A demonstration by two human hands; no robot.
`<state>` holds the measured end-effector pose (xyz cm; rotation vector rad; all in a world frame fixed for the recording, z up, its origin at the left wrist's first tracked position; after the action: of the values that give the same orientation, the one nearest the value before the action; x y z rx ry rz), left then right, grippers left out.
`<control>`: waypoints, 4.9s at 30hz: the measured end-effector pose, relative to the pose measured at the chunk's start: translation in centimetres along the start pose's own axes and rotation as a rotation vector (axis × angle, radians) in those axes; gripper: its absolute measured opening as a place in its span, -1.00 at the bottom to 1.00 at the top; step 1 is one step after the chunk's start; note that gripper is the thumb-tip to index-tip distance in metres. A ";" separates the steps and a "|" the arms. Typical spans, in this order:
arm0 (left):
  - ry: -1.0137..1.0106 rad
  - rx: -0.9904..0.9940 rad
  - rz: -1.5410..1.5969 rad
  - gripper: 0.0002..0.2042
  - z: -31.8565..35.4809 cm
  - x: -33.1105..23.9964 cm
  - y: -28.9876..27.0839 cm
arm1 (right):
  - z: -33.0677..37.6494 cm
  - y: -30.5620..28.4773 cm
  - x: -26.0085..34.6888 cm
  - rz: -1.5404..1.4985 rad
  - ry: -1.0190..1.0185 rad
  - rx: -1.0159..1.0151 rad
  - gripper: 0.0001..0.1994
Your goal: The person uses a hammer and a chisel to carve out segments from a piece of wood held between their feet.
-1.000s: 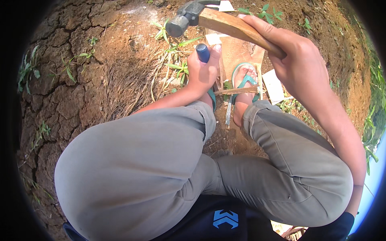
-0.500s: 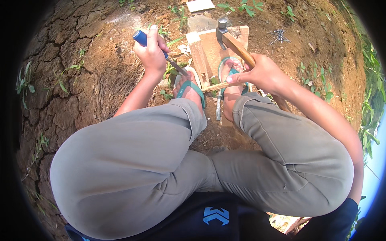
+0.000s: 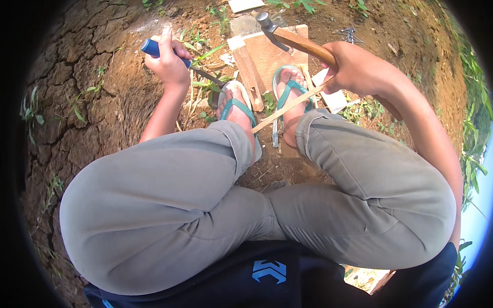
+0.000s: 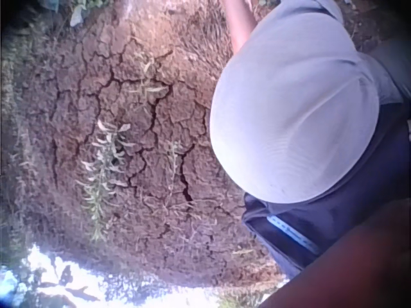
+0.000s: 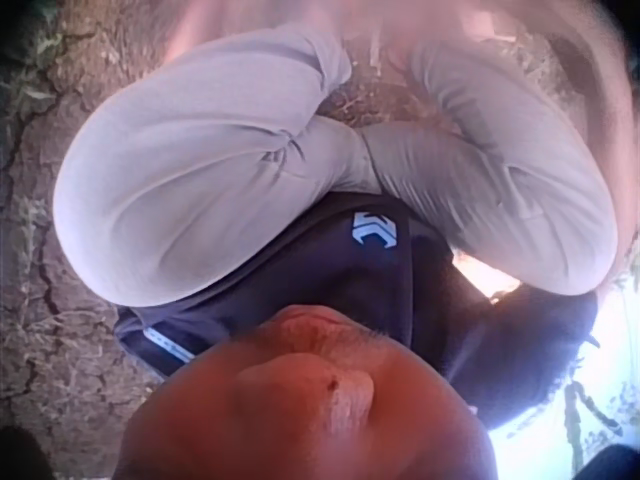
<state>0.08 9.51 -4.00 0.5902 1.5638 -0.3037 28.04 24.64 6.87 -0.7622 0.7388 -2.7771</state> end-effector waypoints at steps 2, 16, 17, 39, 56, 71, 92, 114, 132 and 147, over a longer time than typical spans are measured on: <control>0.005 -0.035 -0.020 -0.65 -0.3 -0.6 -1.0 | 0.5 -2.5 0.5 0.114 0.002 -0.032 -0.59; -0.027 0.061 -0.133 -0.67 -1.0 1.1 -0.4 | -2.8 -11.5 -21.5 0.016 0.175 -0.091 -0.61; -0.074 0.170 -0.198 -0.67 -0.9 0.9 0.3 | -2.1 -11.2 -23.1 0.038 0.217 -0.114 -0.60; -0.093 0.673 -0.729 -0.34 2.4 5.1 3.0 | -11.1 -1.0 -7.6 -0.084 -0.307 -0.504 -0.28; -0.316 0.956 -0.453 0.14 5.1 3.4 4.8 | -12.1 0.2 -9.1 -0.261 -0.397 -0.503 -0.38; -0.145 0.994 -0.241 0.18 5.5 -3.5 6.1 | -6.0 -2.0 -9.6 -0.488 -0.507 -0.492 -0.43; -0.074 0.993 -0.391 -0.40 7.2 0.3 1.3 | -7.5 1.3 -7.8 -0.241 -0.461 -0.397 -0.43; -0.070 1.048 -0.418 -0.20 8.0 2.3 3.4 | -7.0 -1.2 -14.3 -0.427 -0.355 -0.507 -0.43; -0.112 1.037 -0.476 -0.08 7.3 1.2 5.9 | -8.2 -2.6 -13.9 -0.358 -0.415 -0.601 -0.43; -0.093 0.889 -0.490 -0.10 8.4 0.8 7.6 | -7.7 -3.2 -12.5 -0.348 -0.349 -0.615 -0.44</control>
<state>11.24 11.51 -4.37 0.8368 1.4195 -1.4195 34.67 34.21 -2.71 -1.5656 1.5272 -2.5654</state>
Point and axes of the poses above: each hand's wrist, its own z-axis away from the middle knuckle, its own y-axis out of the palm, x = y × z, the point moved 5 cm from there along -z, towards the middle knuckle, and after that the axes turned 7 degrees about -z, right-handed, at the moved point
